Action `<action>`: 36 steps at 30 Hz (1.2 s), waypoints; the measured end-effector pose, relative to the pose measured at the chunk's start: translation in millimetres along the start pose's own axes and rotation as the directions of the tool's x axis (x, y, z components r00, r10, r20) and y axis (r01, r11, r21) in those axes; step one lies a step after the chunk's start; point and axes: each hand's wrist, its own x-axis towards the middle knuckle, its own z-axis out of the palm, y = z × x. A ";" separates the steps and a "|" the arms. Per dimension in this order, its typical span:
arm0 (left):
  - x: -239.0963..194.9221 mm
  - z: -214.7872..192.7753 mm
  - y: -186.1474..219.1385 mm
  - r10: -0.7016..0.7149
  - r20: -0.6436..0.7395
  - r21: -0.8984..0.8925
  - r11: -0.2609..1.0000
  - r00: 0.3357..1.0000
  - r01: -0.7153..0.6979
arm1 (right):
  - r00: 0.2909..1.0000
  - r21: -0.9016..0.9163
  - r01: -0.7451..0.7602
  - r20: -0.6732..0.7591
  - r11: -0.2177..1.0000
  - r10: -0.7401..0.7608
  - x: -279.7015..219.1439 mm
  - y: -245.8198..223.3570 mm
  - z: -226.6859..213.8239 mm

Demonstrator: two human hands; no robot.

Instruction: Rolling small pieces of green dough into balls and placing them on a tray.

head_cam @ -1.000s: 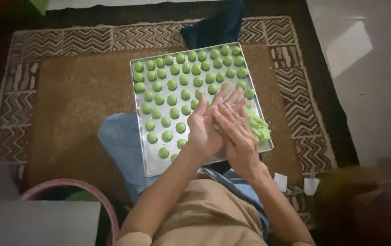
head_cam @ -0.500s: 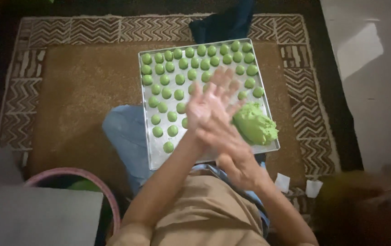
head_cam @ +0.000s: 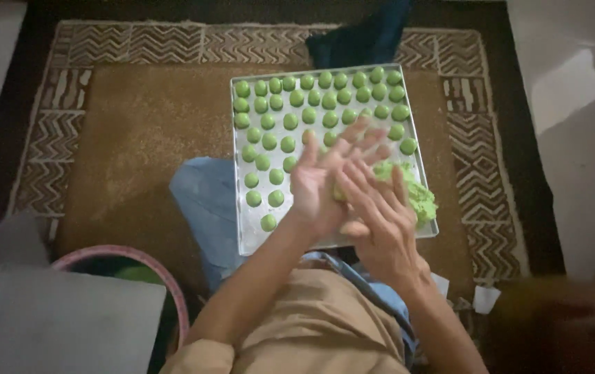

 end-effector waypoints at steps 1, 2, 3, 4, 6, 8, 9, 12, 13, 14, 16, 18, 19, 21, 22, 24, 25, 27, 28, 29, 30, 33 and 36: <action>10.5 -13.6 5.5 0.005 0.007 0.002 1.000 1.000 -0.005 | 1.000 -0.003 0.008 -0.003 1.000 -0.008 -4.2 -3.7 3.6; 16.7 -28.8 8.6 0.024 0.075 0.005 1.000 0.997 -0.024 | 0.999 0.247 -0.030 0.021 0.969 0.025 -12.3 -10.5 6.9; 22.9 -44.3 11.6 0.043 0.142 0.007 0.999 0.989 -0.044 | 0.997 0.479 -0.071 0.053 0.875 0.052 -20.5 -17.1 10.5; 17.2 -33.6 5.0 0.044 0.140 0.007 0.999 0.989 -0.046 | 0.997 0.481 -0.071 0.054 0.874 0.051 -15.4 -16.6 12.6; 5.6 -11.6 -8.8 -0.162 0.065 -0.082 0.983 0.985 0.167 | 0.999 0.185 0.045 -0.021 0.982 -0.042 -5.6 -16.1 16.0; 3.7 -15.8 -2.1 -0.085 0.095 -0.089 0.992 0.992 0.094 | 0.999 0.094 0.021 -0.044 0.995 -0.017 -5.8 -5.8 11.1; 3.7 -17.9 1.5 -0.007 0.125 -0.098 0.995 0.992 0.020 | 0.998 0.004 -0.005 -0.068 1.000 0.006 -5.4 0.0 8.6; 19.5 -42.2 19.9 -0.042 0.213 -0.034 0.998 0.976 0.050 | 1.000 0.406 0.008 0.003 0.914 -0.010 -17.6 -21.6 15.6; 10.5 -31.0 11.1 -0.040 0.209 -0.036 0.998 0.977 0.048 | 1.000 0.409 0.006 0.006 0.912 -0.009 -13.7 -14.1 18.6; 3.1 -18.7 3.7 -0.069 0.164 -0.047 0.996 0.984 0.078 | 0.995 0.257 0.084 -0.077 0.963 -0.066 -8.2 -5.8 22.0; -2.4 -8.9 1.9 -0.098 0.122 -0.060 0.993 0.988 0.106 | 0.979 0.092 0.152 -0.150 0.984 -0.137 -1.8 -3.5 17.7; 0.2 -14.4 13.2 -0.011 0.088 0.028 1.000 0.996 0.009 | 0.983 0.161 0.042 -0.182 0.986 -0.012 -0.7 -15.8 3.3; 3.1 -12.8 14.6 -0.008 0.088 0.028 1.000 0.996 0.006 | 0.983 0.162 0.044 -0.181 0.986 -0.014 -0.1 -19.4 5.8; 4.7 -11.8 14.0 -0.072 0.065 0.006 0.997 0.995 0.072 | 0.998 0.343 0.053 -0.048 0.938 -0.039 -3.5 -29.2 10.2; 1.5 -4.7 9.5 -0.071 0.067 0.007 0.997 0.995 0.071 | 0.998 0.343 0.055 -0.050 0.938 -0.041 -3.2 -17.9 14.5; -4.5 10.1 0.2 -0.024 0.015 -0.049 0.999 1.000 0.025 | 0.978 0.048 0.065 -0.201 0.997 -0.054 -2.0 4.9 22.1; -4.2 9.4 7.5 -0.023 0.016 -0.048 0.999 1.000 0.023 | 0.978 0.048 0.067 -0.202 0.997 -0.056 -1.0 -3.0 15.6; -5.6 6.7 21.4 0.033 -0.019 -0.015 0.999 0.999 -0.034 | 0.975 0.222 0.096 -0.216 0.970 -0.046 -0.6 -19.4 3.1; -6.9 5.0 17.9 0.033 -0.027 -0.018 0.999 0.999 -0.034 | 0.977 0.228 0.090 -0.211 0.970 -0.041 -1.8 -17.0 4.7; -8.1 3.6 14.4 0.018 -0.034 -0.035 0.999 0.999 -0.020 | 0.986 0.278 0.065 -0.169 0.958 -0.018 -3.0 -14.6 6.2; -6.5 3.5 13.1 0.005 -0.032 -0.046 0.999 0.999 -0.007 | 0.991 0.322 0.047 -0.132 0.946 -0.004 -1.3 -10.6 8.1; -18.6 13.0 -4.7 -0.009 -0.006 -0.140 0.990 1.000 0.008 | 0.992 0.150 -0.030 -0.114 0.988 0.048 22.5 -13.6 1.8; -6.5 -6.5 5.2 0.000 0.107 -0.016 1.000 0.994 0.001 | 0.986 0.314 0.110 -0.156 0.943 -0.063 -16.4 -3.0 24.3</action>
